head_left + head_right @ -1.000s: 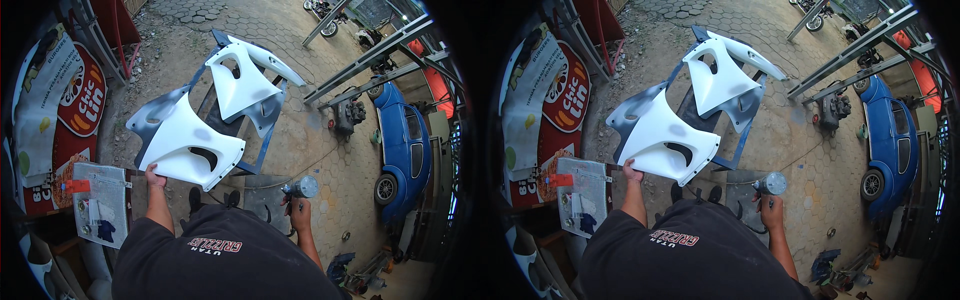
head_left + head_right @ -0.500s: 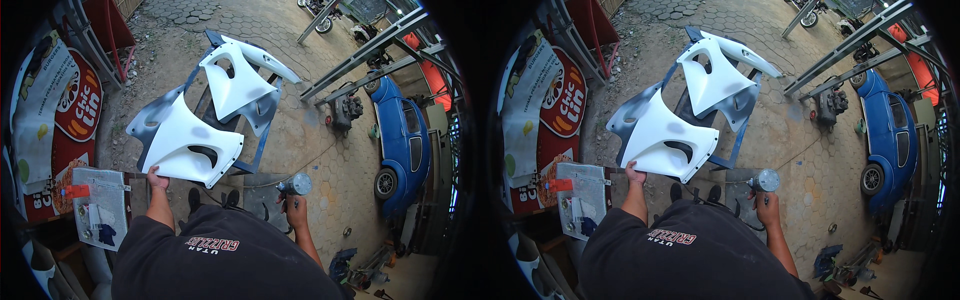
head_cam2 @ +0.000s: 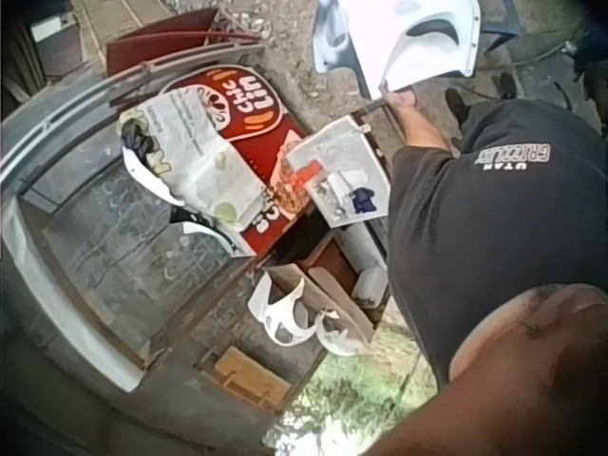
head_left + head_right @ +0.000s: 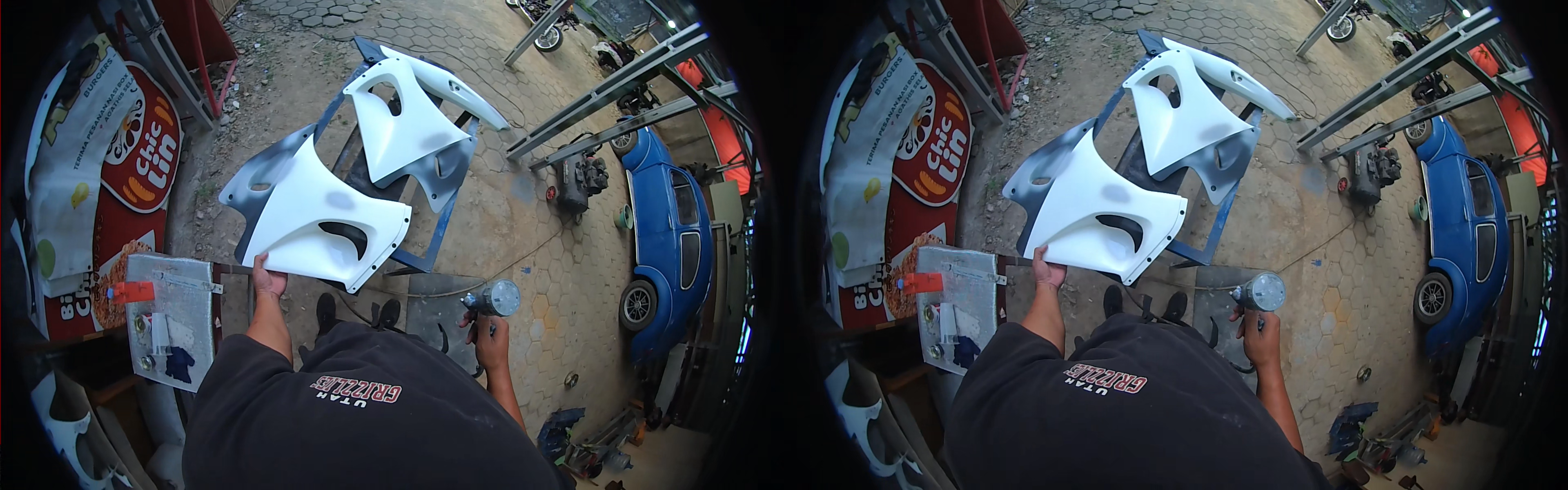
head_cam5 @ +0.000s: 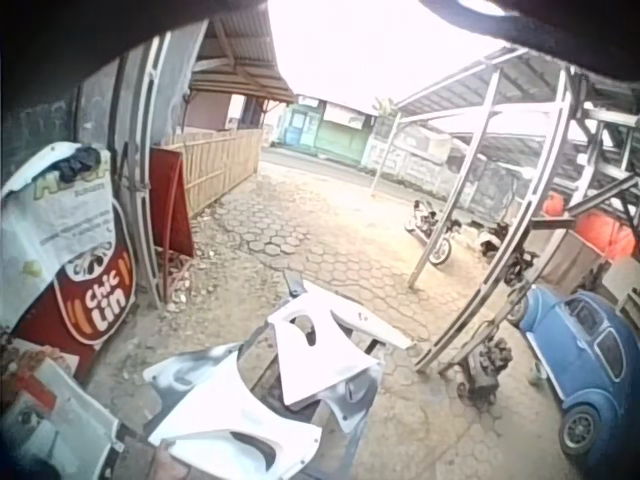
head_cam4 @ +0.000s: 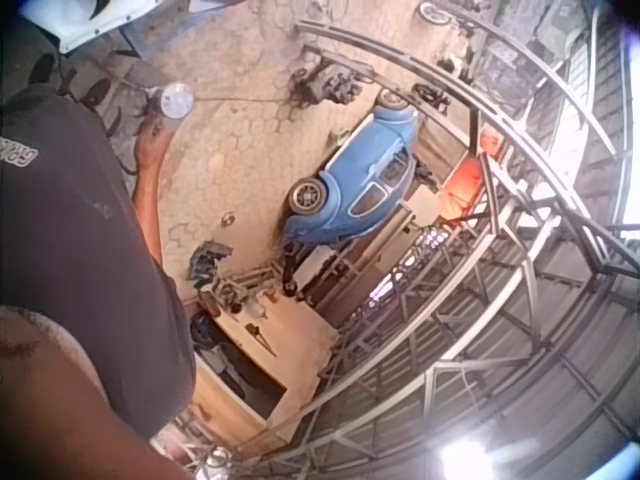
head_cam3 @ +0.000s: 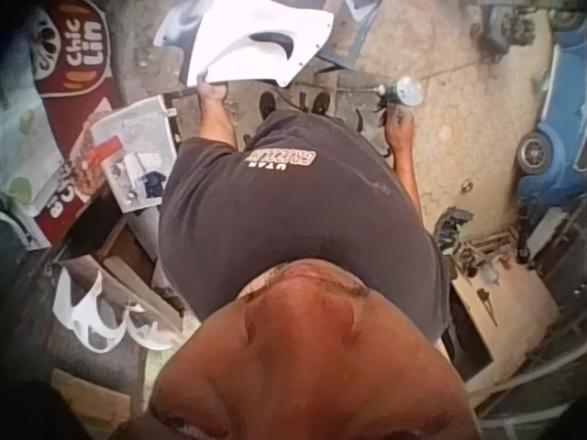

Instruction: Spray painting motorcycle body panels using a pneumatic spray gun.

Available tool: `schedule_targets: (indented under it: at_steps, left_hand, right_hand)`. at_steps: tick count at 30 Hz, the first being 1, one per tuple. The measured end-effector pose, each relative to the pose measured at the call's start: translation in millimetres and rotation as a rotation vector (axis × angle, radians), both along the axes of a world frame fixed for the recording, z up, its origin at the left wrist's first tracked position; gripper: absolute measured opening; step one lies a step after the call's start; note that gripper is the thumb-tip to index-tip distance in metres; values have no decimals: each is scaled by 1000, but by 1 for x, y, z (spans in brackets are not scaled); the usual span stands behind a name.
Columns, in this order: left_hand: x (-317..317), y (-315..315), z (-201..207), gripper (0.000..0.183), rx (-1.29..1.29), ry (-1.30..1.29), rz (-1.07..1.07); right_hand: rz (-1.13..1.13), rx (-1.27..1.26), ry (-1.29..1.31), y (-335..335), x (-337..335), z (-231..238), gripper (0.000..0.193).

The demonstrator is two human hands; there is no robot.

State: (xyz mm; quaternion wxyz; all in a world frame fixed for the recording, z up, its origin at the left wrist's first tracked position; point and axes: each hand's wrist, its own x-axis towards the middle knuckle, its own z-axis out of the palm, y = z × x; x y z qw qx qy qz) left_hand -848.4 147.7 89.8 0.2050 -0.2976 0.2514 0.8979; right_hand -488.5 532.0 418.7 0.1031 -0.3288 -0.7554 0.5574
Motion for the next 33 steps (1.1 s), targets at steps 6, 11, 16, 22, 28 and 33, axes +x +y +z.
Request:
schedule_targets:
  at_steps: [6,11,16,22,28,33]
  left_hand:
    - [7,13,14,49,-2,6,18]
    - [14,21,23,50,55,23,-4]
    - [23,33,31,53,124,84,-42]
    - [29,22,23,54,59,45,-77]
    - [29,23,22,54,30,19,-94]
    - [32,24,25,51,57,60,-109]
  right_hand:
    - [-2,-26,-12,1,1,-4,55]
    - [9,-35,7,0,-3,-4,53]
    - [38,-53,-7,5,-3,-7,37]
    - [49,-51,-13,6,-2,-10,37]
    - [24,-69,4,5,3,-13,36]
    - [19,-24,1,1,0,-13,49]
